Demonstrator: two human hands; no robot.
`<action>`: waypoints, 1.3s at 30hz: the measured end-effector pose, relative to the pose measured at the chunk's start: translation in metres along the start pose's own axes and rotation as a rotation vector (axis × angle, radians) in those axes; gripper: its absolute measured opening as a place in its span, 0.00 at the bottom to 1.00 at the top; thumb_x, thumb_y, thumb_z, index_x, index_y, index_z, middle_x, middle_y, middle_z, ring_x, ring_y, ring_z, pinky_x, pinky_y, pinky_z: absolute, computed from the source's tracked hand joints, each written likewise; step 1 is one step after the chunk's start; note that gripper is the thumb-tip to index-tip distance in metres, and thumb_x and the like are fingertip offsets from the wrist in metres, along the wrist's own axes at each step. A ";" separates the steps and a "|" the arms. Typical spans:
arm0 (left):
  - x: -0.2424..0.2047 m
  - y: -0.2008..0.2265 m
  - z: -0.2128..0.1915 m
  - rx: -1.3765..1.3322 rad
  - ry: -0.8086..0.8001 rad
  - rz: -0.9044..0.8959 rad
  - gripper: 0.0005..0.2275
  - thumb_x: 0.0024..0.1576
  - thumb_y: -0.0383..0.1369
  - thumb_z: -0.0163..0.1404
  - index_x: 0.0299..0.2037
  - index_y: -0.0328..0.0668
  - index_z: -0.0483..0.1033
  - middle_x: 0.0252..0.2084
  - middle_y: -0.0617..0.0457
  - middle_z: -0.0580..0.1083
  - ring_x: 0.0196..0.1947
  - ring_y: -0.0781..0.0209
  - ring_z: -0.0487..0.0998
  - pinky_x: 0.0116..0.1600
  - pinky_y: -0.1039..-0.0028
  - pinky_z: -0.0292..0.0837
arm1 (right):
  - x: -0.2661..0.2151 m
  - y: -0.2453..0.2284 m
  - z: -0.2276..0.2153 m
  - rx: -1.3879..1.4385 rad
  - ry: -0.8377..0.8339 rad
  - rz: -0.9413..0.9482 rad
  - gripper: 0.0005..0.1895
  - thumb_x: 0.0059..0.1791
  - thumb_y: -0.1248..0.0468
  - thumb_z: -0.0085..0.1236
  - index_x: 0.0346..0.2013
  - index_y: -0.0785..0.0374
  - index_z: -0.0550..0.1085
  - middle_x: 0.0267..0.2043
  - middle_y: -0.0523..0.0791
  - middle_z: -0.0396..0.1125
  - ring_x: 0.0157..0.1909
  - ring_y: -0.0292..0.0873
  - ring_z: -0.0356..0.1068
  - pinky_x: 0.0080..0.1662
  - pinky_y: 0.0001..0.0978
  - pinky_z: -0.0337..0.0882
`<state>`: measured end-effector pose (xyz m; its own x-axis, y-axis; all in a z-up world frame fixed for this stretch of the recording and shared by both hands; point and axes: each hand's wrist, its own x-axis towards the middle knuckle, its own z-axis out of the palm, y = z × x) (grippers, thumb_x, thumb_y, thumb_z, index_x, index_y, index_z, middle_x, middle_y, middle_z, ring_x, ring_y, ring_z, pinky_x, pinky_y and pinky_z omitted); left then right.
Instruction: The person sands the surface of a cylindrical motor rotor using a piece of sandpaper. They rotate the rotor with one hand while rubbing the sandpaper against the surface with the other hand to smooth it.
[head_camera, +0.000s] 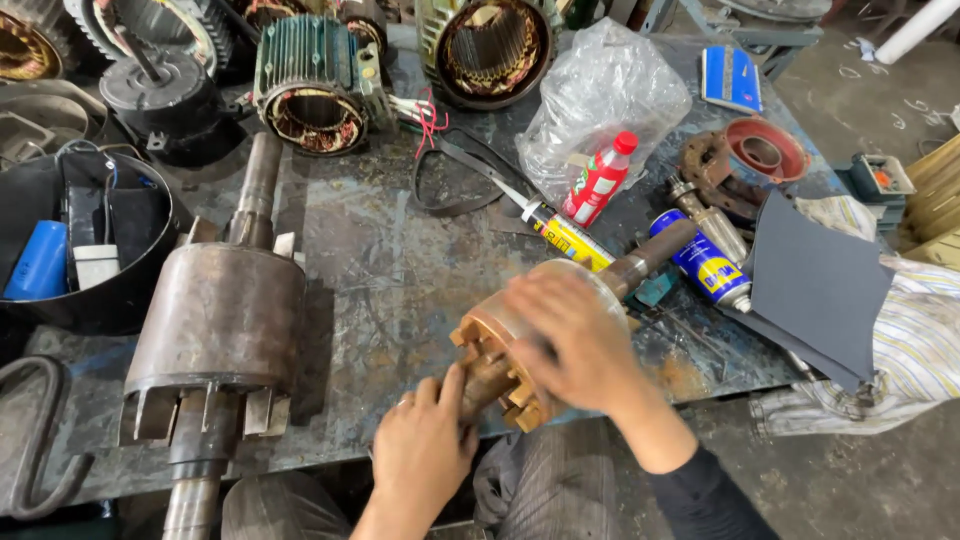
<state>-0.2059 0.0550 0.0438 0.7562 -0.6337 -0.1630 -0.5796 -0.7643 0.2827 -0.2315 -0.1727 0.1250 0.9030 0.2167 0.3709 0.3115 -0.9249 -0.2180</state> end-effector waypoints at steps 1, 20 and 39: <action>-0.005 -0.005 -0.004 -0.004 -0.008 -0.001 0.36 0.56 0.47 0.58 0.74 0.51 0.56 0.50 0.47 0.72 0.43 0.41 0.80 0.40 0.54 0.82 | -0.005 0.015 0.000 0.004 -0.007 0.004 0.32 0.60 0.44 0.35 0.66 0.63 0.72 0.69 0.49 0.69 0.72 0.53 0.65 0.74 0.56 0.55; -0.007 -0.025 0.024 0.045 -0.085 -0.097 0.15 0.59 0.44 0.59 0.47 0.51 0.66 0.28 0.56 0.72 0.18 0.58 0.73 0.20 0.65 0.70 | 0.067 0.053 -0.010 -0.022 -0.589 0.291 0.41 0.52 0.29 0.28 0.62 0.47 0.78 0.67 0.38 0.71 0.68 0.47 0.67 0.61 0.52 0.66; 0.001 -0.014 -0.017 -0.054 -0.283 -0.254 0.12 0.59 0.35 0.54 0.50 0.48 0.67 0.35 0.52 0.78 0.32 0.47 0.81 0.34 0.57 0.77 | 0.139 -0.046 -0.001 -0.024 -1.217 0.288 0.54 0.43 0.24 0.15 0.68 0.42 0.74 0.55 0.38 0.78 0.59 0.43 0.74 0.61 0.47 0.66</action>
<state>-0.1915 0.0668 0.0555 0.7556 -0.4383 -0.4868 -0.3619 -0.8988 0.2474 -0.1202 -0.1003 0.1873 0.6285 0.1416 -0.7648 0.0631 -0.9893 -0.1313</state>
